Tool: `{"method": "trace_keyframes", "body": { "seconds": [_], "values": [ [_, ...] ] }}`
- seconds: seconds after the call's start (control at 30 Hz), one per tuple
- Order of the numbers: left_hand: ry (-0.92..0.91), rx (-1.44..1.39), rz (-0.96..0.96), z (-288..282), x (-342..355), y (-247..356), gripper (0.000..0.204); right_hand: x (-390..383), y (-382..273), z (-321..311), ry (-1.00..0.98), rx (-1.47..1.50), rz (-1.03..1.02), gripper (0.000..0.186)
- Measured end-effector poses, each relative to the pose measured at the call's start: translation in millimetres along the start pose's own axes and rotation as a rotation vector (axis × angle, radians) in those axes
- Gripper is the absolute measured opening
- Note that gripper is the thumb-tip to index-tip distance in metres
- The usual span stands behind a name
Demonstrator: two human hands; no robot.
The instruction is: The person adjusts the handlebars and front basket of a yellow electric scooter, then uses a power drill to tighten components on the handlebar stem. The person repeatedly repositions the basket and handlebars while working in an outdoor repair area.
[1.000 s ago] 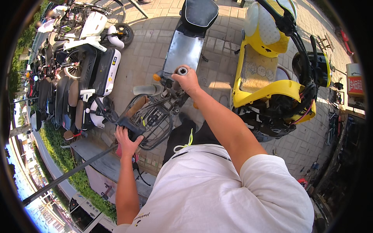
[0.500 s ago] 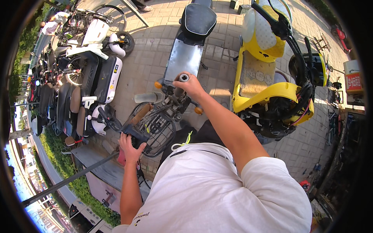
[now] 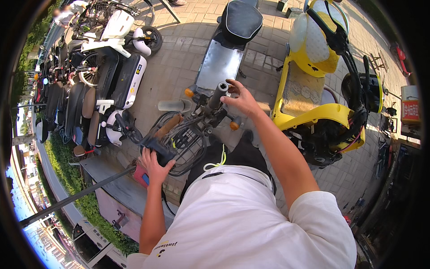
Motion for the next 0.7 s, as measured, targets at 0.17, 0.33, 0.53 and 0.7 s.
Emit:
{"method": "trace_keyframes", "body": {
  "seconds": [0.17,0.33,0.53,0.7],
  "values": [
    [0.079,0.011,-0.063,-11,-6,4,0.098,-22,37,-15,-0.035,0.035,0.126,0.082],
    [0.110,0.021,-0.242,-18,-18,6,0.100,-51,50,-21,-0.052,0.031,0.220,0.074],
    [0.248,0.012,-0.355,-20,-30,-2,0.104,-73,70,-1,-0.202,-0.097,0.291,0.070],
    [0.265,-0.106,-0.460,-18,-16,-17,0.106,-91,91,-5,-0.198,-0.151,0.318,0.068]
  ]
}}
Point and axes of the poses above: each hand's wrist, its own x-axis towards the middle knuckle, its own z-axis out of the palm, y = z × x, the point moved 10 cm from there along x, towards the middle knuckle, and after that the axes turned 4 degrees about z, right-handed, at the moved point
